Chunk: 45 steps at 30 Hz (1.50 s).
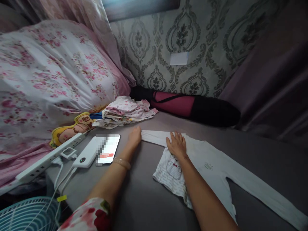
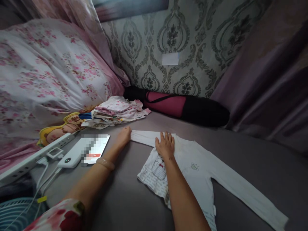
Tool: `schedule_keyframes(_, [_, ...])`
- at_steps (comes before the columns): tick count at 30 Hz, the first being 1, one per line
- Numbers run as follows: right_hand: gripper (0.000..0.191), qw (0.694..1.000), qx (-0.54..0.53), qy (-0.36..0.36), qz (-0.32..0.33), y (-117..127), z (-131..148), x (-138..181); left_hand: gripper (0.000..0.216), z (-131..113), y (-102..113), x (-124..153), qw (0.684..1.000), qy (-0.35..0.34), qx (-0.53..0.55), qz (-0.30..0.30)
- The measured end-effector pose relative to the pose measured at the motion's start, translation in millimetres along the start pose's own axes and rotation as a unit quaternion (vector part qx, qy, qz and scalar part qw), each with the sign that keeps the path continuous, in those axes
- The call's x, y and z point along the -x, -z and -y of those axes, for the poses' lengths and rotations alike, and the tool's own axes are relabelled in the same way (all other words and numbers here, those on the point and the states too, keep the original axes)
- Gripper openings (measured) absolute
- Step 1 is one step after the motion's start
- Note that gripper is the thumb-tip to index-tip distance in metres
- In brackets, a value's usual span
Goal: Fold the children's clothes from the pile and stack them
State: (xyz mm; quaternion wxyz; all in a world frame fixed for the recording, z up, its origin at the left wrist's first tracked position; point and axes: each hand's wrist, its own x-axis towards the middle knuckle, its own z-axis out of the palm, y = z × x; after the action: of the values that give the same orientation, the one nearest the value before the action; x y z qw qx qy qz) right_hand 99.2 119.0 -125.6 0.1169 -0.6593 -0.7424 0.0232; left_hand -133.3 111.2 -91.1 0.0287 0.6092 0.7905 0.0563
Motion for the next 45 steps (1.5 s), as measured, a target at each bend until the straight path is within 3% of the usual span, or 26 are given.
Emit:
schedule_keyframes(2, [0.056,1.0,0.001,-0.002,0.001,1,1,0,0.031,-5,7,-1,0.999,0.014,-0.025,-0.018])
schedule_keyframes(4, [0.057,1.0,0.002,-0.004,0.004,2,1,0,0.031,-18,12,-1,0.996,0.011,-0.046,-0.072])
schedule_keyframes(7, [0.057,1.0,0.005,-0.006,0.012,3,2,0,0.028,-51,11,6,0.988,-0.077,-0.02,-0.132])
schedule_keyframes(10, [0.056,1.0,0.017,0.002,0.016,3,1,1,0.024,-92,-7,19,0.965,-0.242,0.071,-0.078])
schedule_keyframes(12, [0.053,0.999,0.03,0.013,0.018,3,-1,2,0.03,-112,-25,26,0.95,-0.287,0.113,-0.056])
schedule_keyframes(14, [0.052,0.999,0.041,0.02,0.017,2,-3,2,0.038,-121,-41,30,0.95,-0.285,0.118,-0.051])
schedule_keyframes(18, [0.053,0.999,0.034,0.015,0.0,0,-2,1,0.048,-105,-53,28,0.964,-0.253,0.074,-0.043])
schedule_keyframes(26, [0.058,1.0,0.016,-0.005,0.016,-1,1,-2,0.057,-44,-40,11,0.98,-0.196,-0.02,-0.02])
schedule_keyframes(33, [0.058,0.999,0.015,-0.01,0.039,4,4,-5,0.058,-35,-34,1,0.987,-0.152,-0.045,-0.007])
schedule_keyframes(41, [0.053,0.999,-0.014,0.0,-0.033,2,6,2,0.047,-28,-47,4,0.972,-0.201,-0.009,-0.122])
schedule_keyframes(45, [0.056,0.993,-0.108,0.0,0.046,21,1,0,0.044,-27,-43,6,0.953,-0.24,0.027,-0.182])
